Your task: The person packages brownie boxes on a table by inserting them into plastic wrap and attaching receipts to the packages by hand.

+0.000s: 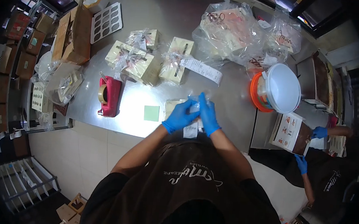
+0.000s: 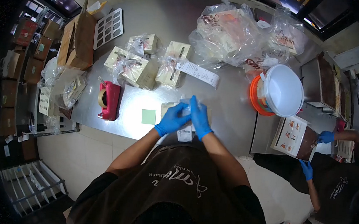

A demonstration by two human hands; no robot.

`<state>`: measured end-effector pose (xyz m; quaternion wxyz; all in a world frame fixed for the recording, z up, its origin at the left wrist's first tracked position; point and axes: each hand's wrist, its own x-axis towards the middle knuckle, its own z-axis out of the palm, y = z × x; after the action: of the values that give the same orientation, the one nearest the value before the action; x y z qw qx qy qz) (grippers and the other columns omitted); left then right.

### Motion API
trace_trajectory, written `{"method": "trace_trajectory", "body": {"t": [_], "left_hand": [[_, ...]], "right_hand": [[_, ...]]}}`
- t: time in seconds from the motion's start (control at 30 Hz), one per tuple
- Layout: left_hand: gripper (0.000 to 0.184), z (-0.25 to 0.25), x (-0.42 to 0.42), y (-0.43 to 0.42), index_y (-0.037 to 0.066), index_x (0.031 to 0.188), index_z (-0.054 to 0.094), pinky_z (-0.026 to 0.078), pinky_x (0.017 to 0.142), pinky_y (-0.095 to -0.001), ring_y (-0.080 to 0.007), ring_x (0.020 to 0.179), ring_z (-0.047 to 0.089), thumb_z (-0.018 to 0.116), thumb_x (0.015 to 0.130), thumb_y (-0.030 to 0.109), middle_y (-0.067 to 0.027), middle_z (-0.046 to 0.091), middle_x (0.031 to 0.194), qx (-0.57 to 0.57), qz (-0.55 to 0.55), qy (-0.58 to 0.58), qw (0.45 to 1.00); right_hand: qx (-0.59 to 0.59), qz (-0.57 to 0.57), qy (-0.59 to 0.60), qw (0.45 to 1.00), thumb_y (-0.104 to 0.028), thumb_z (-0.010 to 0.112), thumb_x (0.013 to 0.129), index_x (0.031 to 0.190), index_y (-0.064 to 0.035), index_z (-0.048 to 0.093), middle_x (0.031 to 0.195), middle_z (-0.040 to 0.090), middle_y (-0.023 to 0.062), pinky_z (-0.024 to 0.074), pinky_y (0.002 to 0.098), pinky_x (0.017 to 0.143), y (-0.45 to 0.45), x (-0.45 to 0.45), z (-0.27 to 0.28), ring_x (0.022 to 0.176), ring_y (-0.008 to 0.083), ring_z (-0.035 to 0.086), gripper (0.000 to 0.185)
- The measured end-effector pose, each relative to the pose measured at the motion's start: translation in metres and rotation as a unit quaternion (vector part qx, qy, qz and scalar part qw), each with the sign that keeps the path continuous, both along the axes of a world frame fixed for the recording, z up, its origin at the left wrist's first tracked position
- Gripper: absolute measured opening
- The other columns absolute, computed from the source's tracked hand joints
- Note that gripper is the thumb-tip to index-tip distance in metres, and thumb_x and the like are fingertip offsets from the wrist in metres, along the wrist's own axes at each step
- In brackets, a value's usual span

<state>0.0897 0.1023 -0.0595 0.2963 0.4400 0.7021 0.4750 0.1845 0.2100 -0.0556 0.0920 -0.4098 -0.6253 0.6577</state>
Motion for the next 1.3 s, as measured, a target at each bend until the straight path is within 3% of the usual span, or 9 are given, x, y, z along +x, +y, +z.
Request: {"method": "trace_trajectory", "body": {"t": [0.07,0.13,0.23,0.3,0.4,0.77,1.03,1.13,1.3], "left_hand": [[0.031,0.0,-0.016,-0.013,-0.001,0.115,0.058,0.048,0.086,-0.0282,-0.0115,0.093,0.059,0.064,0.087,0.011,-0.0054,0.065,0.1,-0.057,-0.034,-0.326,0.943],[0.026,-0.003,-0.034,-0.013,-0.001,0.112,0.058,0.048,0.084,-0.0266,-0.0113,0.091,0.059,0.062,0.089,0.011,-0.0053,0.065,0.1,-0.052,-0.096,-0.278,0.954],[0.022,0.007,-0.037,-0.005,-0.002,0.11,0.059,0.048,0.081,-0.0259,-0.0104,0.086,0.057,0.059,0.09,0.007,-0.0045,0.064,0.095,-0.06,-0.089,-0.265,0.958],[0.021,0.008,-0.041,-0.008,0.0,0.11,0.059,0.047,0.083,-0.0253,-0.0098,0.088,0.057,0.058,0.09,0.004,-0.004,0.063,0.097,-0.045,-0.094,-0.317,0.943],[0.026,-0.005,-0.041,-0.003,0.001,0.113,0.059,0.046,0.084,-0.0242,-0.0089,0.089,0.055,0.054,0.088,-0.001,-0.0031,0.062,0.098,-0.027,-0.081,-0.342,0.936],[0.019,-0.001,-0.076,0.019,0.007,0.094,0.07,0.048,0.079,-0.0313,-0.0201,0.084,0.06,0.06,0.08,0.0,-0.0081,0.066,0.088,0.002,-0.17,0.045,0.984],[0.008,-0.003,-0.127,-0.003,0.009,0.079,0.065,0.046,0.07,-0.0399,-0.031,0.08,0.055,0.066,0.076,0.017,-0.0109,0.058,0.08,-0.025,-0.231,0.382,0.894],[0.012,0.011,-0.116,-0.002,0.009,0.085,0.064,0.047,0.073,-0.0401,-0.0303,0.084,0.057,0.065,0.077,0.017,-0.0104,0.058,0.085,-0.078,-0.229,0.424,0.873],[0.008,0.027,-0.078,0.024,0.01,0.078,0.064,0.051,0.076,-0.0401,-0.0284,0.09,0.061,0.061,0.079,0.018,-0.0104,0.062,0.089,0.119,-0.202,0.59,0.772]], "right_hand": [[-0.181,-0.029,0.12,0.976,-0.042,0.046,0.097,0.104,-0.0022,0.065,0.094,0.066,0.0132,0.0487,0.0306,0.07,0.004,0.013,0.012,0.083,0.0137,0.061,0.045],[-0.16,-0.02,0.123,0.979,-0.036,0.052,0.095,0.096,-0.0064,0.066,0.09,0.065,0.0126,0.0478,0.0321,0.069,0.008,0.021,0.014,0.081,0.0151,0.061,0.033],[0.19,0.217,0.141,0.947,-0.021,0.062,0.086,0.089,-0.0103,0.063,0.081,0.059,0.0085,0.0462,0.0339,0.067,0.026,0.023,0.013,0.076,0.0204,0.059,0.011],[0.589,0.271,0.174,0.741,-0.011,0.066,0.071,0.084,-0.01,0.06,0.074,0.052,0.0083,0.0454,0.0365,0.064,0.034,0.021,0.023,0.07,0.0258,0.055,0.014],[0.658,0.215,0.141,0.708,-0.009,0.064,0.066,0.085,-0.0094,0.06,0.075,0.051,0.0088,0.0438,0.0394,0.06,0.027,0.016,-0.001,0.069,0.0279,0.054,0.019],[0.492,0.116,0.161,0.848,-0.012,0.064,0.08,0.094,-0.0102,0.065,0.093,0.056,0.0104,0.046,0.0379,0.075,0.013,0.016,0.0,0.086,0.0285,0.057,0.014],[0.514,0.023,-0.028,0.857,-0.022,0.062,0.083,0.075,-0.0073,0.064,0.089,0.055,0.0081,0.0417,0.0399,0.073,-0.015,0.067,-0.02,0.078,0.0259,0.05,0.017],[0.226,0.001,0.021,0.974,-0.027,0.061,0.083,0.074,-0.0046,0.062,0.089,0.058,0.0101,0.0439,0.0379,0.07,-0.006,0.08,-0.017,0.074,0.0271,0.055,0.024],[0.302,0.237,-0.177,0.906,-0.019,0.061,0.08,0.092,-0.0017,0.058,0.092,0.062,0.0197,0.0508,0.0435,0.068,0.002,0.037,0.027,0.079,0.0381,0.064,0.021]]}}
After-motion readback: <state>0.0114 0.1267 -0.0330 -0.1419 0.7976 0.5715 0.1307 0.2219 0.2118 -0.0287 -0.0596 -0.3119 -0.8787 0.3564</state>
